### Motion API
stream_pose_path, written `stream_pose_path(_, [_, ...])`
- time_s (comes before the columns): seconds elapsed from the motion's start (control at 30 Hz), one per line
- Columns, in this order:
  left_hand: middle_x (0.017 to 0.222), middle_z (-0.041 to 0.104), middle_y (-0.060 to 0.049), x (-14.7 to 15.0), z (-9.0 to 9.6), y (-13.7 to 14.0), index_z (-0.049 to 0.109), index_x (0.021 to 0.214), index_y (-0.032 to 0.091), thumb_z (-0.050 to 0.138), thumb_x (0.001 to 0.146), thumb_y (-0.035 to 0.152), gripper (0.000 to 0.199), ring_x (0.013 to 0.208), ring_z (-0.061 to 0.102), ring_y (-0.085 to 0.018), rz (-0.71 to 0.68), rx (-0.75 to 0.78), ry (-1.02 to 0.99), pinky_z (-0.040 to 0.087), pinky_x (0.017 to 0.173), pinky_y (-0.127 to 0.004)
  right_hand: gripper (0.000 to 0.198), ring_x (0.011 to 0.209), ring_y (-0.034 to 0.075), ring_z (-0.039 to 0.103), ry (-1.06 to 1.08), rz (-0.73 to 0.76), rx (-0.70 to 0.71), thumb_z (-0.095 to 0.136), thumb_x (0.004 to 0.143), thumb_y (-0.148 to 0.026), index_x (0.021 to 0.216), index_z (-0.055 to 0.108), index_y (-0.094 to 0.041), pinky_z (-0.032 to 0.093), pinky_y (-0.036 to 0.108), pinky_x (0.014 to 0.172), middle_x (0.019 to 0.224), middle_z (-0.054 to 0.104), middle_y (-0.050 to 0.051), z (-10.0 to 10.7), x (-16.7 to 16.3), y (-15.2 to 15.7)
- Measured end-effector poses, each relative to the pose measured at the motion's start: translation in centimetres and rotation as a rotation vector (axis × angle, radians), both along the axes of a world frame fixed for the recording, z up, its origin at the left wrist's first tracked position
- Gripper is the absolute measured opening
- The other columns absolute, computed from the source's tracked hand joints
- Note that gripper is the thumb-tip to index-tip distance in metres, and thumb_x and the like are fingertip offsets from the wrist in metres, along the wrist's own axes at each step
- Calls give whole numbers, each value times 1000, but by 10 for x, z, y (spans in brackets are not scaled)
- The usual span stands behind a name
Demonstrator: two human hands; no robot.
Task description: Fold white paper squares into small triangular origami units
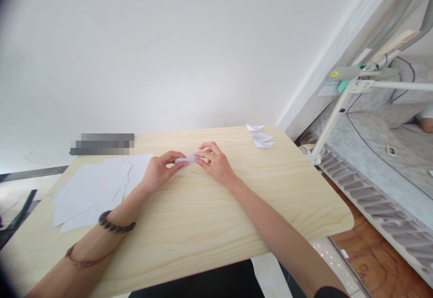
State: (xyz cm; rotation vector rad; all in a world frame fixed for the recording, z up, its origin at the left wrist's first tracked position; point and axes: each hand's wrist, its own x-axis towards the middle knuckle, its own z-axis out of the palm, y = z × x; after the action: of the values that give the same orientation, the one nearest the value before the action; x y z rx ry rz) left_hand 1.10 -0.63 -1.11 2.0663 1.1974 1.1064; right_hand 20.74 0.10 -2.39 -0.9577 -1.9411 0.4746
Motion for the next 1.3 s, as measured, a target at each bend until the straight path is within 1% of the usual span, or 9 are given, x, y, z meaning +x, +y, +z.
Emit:
stream_pose_path(0.27, [83, 66, 1, -1, 3, -3, 59, 90, 22, 49, 81, 33, 17, 72, 60, -12, -35, 105, 128, 46, 65, -22, 14, 75, 11, 54, -6, 47, -36, 53, 79, -28, 83, 64, -21, 47, 23, 55, 102, 48, 6, 3, 1, -1])
stream_pose_path(0.37, [86, 66, 0, -2, 4, -3, 58, 94, 22, 47, 83, 30, 18, 74, 60, -12, -65, 163, 181, 46, 68, -23, 13, 78, 12, 53, -16, 50, -31, 52, 80, -26, 80, 63, -20, 48, 25, 60, 102, 49, 6, 5, 0, -1])
stream_pose_path(0.47, [89, 65, -1, -1, 4, -2, 55, 99, 22, 47, 83, 27, 19, 76, 60, -13, -60, 184, 248, 46, 70, -25, 12, 84, 14, 53, -20, 10, 1, 53, 79, -25, 80, 64, -21, 49, 29, 68, 109, 47, 6, 6, 0, -1])
stream_pose_path(0.6, [96, 61, -4, -1, 4, 0, 53, 100, 20, 46, 83, 21, 18, 85, 58, -14, -71, 247, 265, 46, 74, -27, 13, 86, 14, 54, -19, -3, 27, 52, 80, -24, 81, 65, -24, 48, 32, 76, 116, 46, 5, 5, 0, -1])
stream_pose_path(0.7, [95, 59, -4, -2, 5, 1, 53, 97, 20, 45, 83, 18, 17, 85, 57, -13, -92, 286, 264, 46, 74, -26, 15, 83, 13, 56, -6, -4, 18, 51, 81, -25, 84, 65, -24, 49, 32, 75, 115, 48, 5, 4, -1, -1])
stream_pose_path(0.87, [87, 59, -3, -2, 4, 1, 54, 94, 19, 43, 84, 17, 15, 78, 56, -13, -87, 282, 273, 45, 69, -25, 14, 84, 13, 57, 57, -17, -22, 52, 80, -26, 88, 62, -21, 51, 27, 68, 111, 52, 6, 5, -1, -2])
stream_pose_path(1.1, [90, 59, -5, -2, 5, 1, 55, 95, 19, 42, 84, 17, 17, 82, 57, -14, -117, 284, 268, 46, 72, -27, 16, 86, 14, 58, -21, -1, -3, 48, 82, -27, 83, 62, -21, 51, 27, 69, 113, 54, 5, 9, -2, -4])
stream_pose_path(1.17, [92, 59, -6, -2, 3, 2, 55, 96, 19, 42, 84, 17, 18, 84, 56, -15, -124, 286, 267, 46, 74, -29, 15, 86, 15, 59, -29, -15, 9, 50, 81, -28, 85, 63, -22, 51, 27, 70, 107, 59, 4, 6, -3, -4])
stream_pose_path(1.3, [95, 57, -6, -2, 1, 4, 55, 99, 20, 42, 83, 14, 21, 88, 55, -16, -99, 280, 274, 46, 76, -30, 14, 78, 15, 62, -18, -49, -6, 53, 79, -30, 85, 65, -25, 51, 28, 70, 84, 67, 0, 0, -4, -2])
